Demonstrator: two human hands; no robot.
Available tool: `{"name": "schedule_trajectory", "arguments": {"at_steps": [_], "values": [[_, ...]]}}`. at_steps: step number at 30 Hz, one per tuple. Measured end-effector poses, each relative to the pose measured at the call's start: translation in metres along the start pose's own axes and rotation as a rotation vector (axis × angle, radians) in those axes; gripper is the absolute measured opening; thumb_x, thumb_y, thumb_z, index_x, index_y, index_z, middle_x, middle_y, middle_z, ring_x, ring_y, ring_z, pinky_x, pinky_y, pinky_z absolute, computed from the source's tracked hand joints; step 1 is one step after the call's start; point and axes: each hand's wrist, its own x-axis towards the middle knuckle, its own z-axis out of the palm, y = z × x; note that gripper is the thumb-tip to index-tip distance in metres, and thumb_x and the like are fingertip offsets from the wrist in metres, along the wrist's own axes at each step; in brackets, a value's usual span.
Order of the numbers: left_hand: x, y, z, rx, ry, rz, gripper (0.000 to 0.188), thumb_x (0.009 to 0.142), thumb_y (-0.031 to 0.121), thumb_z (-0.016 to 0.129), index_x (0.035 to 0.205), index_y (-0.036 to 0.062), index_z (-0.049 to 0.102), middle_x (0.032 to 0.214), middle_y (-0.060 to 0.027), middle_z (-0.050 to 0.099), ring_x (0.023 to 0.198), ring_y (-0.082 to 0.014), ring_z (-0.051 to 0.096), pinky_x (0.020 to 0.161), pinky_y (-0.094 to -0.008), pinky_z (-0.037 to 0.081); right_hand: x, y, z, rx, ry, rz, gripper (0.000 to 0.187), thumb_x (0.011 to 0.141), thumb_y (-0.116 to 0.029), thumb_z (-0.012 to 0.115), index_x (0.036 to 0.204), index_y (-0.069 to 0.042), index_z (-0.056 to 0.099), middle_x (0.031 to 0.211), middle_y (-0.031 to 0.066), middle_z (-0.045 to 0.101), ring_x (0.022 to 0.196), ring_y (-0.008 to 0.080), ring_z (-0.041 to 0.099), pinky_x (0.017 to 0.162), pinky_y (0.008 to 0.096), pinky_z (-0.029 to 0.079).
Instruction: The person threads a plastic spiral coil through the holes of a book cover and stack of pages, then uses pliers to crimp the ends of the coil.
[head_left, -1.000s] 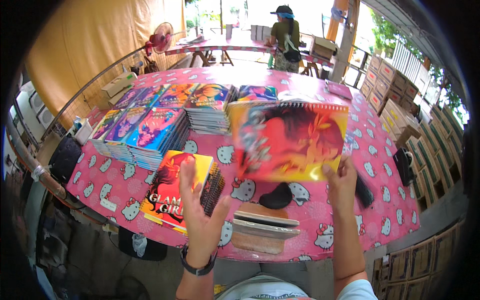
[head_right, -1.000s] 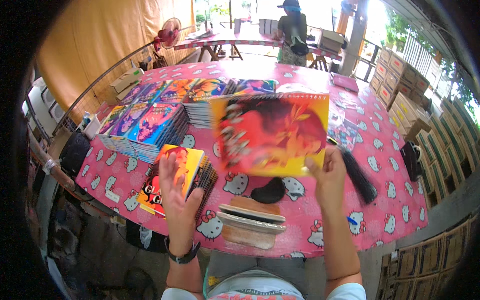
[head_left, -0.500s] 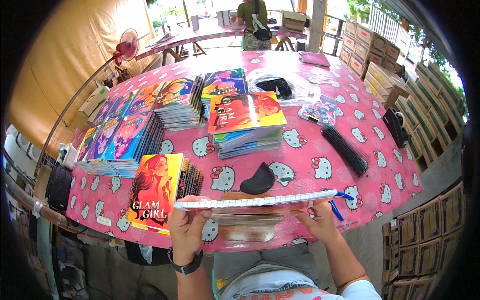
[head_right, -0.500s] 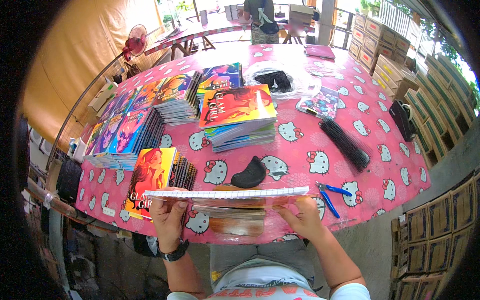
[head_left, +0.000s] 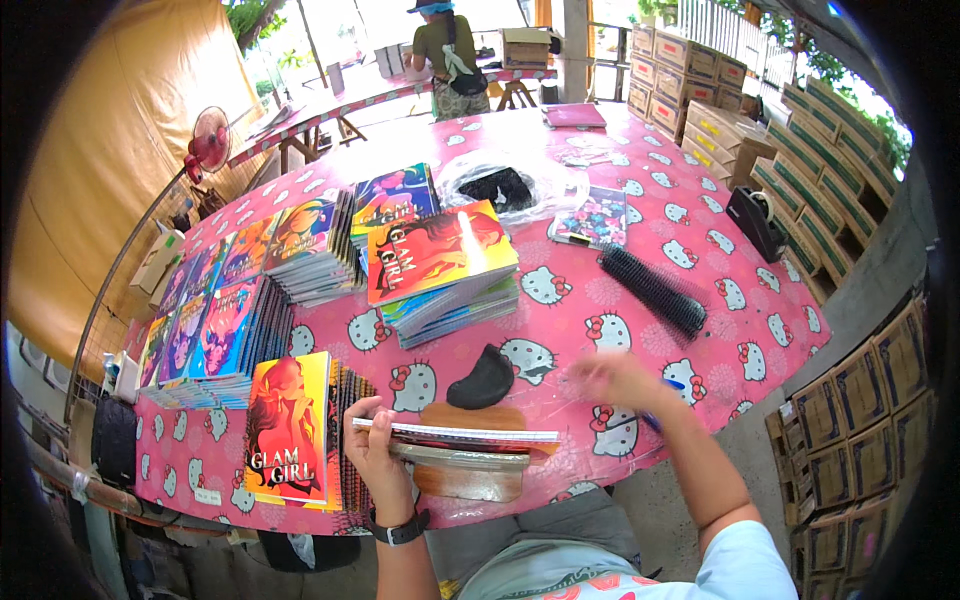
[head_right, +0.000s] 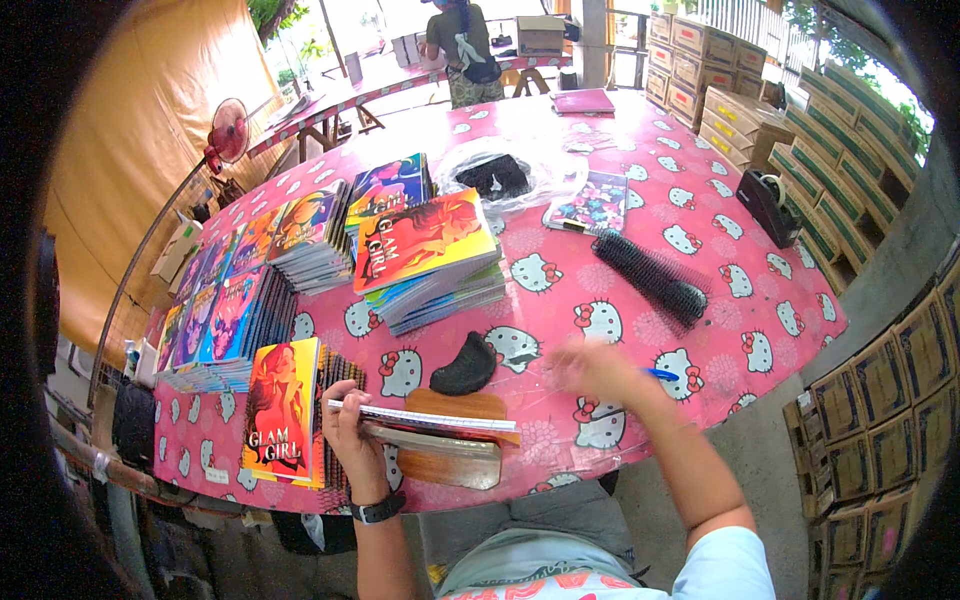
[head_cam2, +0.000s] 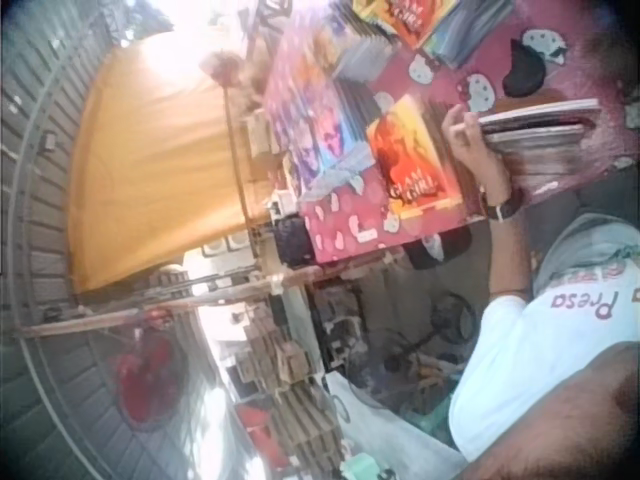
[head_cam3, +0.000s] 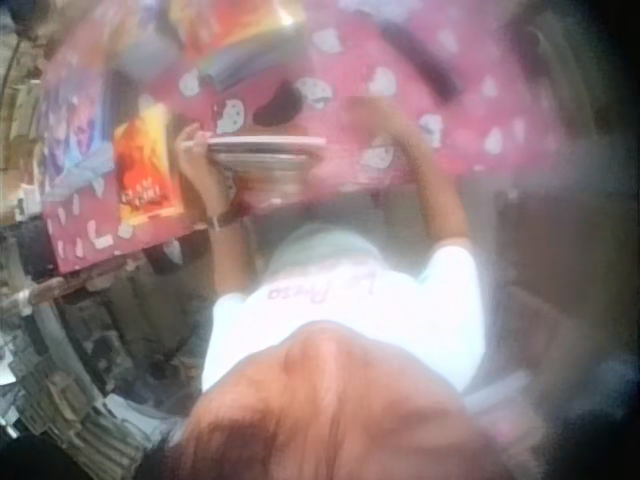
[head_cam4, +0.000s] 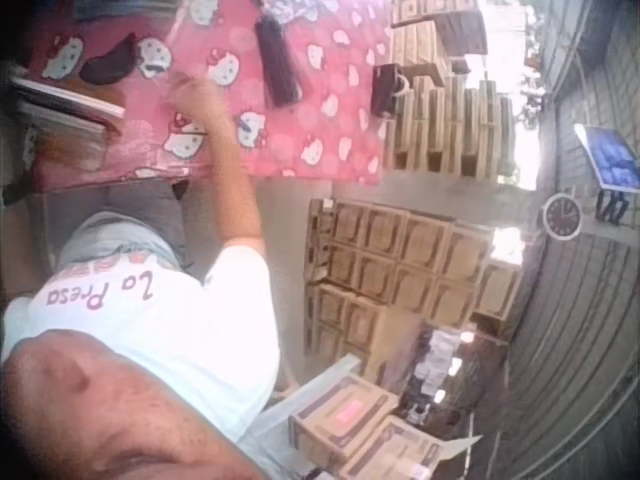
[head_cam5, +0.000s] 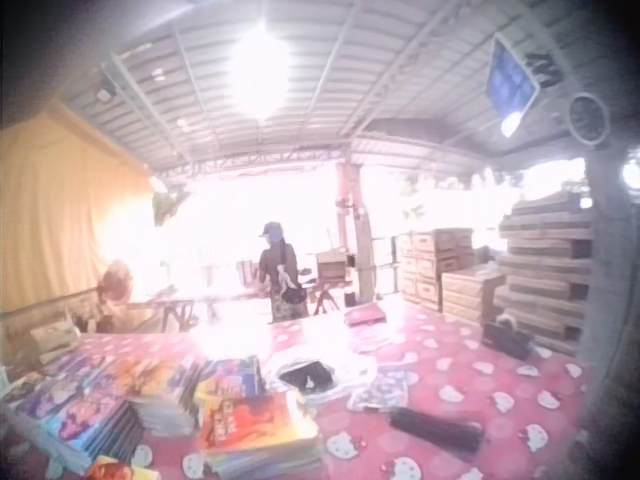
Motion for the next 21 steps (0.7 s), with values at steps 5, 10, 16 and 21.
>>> {"name": "schedule_trajectory", "arguments": {"at_steps": [5, 10, 16, 21], "values": [[-0.002, 0.011, 0.001, 0.076, -0.028, -0.066, 0.026, 0.087, 0.02, 0.057, 0.106, 0.0022, 0.059, 0.09, -0.0025, 0.058, 0.079, -0.0071, 0.05, 0.068, -0.0206, 0.039, 0.048, 0.108, -0.08, -0.803, 0.763, 0.146, 0.032, 0.078, -0.022, 0.069, 0.102, -0.002, 0.062, 0.098, 0.0147, 0.062, 0.102, 0.031, 0.055, 0.086, 0.0399, 0.047], [-0.002, 0.014, -0.01, 0.071, -0.07, -0.146, 0.03, 0.089, 0.023, 0.058, 0.11, 0.002, 0.058, 0.094, -0.0049, 0.061, 0.076, -0.0065, 0.052, 0.066, -0.0203, 0.039, 0.059, 0.117, -0.072, -0.822, 0.652, 0.19, 0.026, 0.075, -0.019, 0.072, 0.093, -0.004, 0.06, 0.097, 0.0125, 0.059, 0.1, 0.0295, 0.055, 0.084, 0.0403, 0.048], [0.0, 0.012, -0.009, 0.069, -0.062, -0.137, 0.033, 0.09, 0.02, 0.057, 0.117, 0.0014, 0.055, 0.094, -0.0045, 0.058, 0.082, -0.0089, 0.054, 0.075, -0.0221, 0.042, 0.061, 0.107, -0.069, -0.775, 0.719, 0.096, 0.017, 0.077, -0.011, 0.066, 0.09, -0.003, 0.058, 0.095, 0.014, 0.058, 0.095, 0.0324, 0.055, 0.08, 0.0413, 0.048], [-0.002, 0.013, 0.0, 0.08, -0.023, -0.007, 0.052, 0.088, 0.016, 0.055, 0.135, 0.0011, 0.04, 0.118, -0.0107, 0.051, 0.11, -0.0172, 0.048, 0.094, -0.0296, 0.037, 0.038, 0.048, -0.09, -0.44, 0.823, 0.036, 0.026, 0.076, 0.002, 0.053, 0.101, -0.001, 0.048, 0.094, 0.0182, 0.055, 0.088, 0.0377, 0.055, 0.076, 0.0442, 0.046]]}}
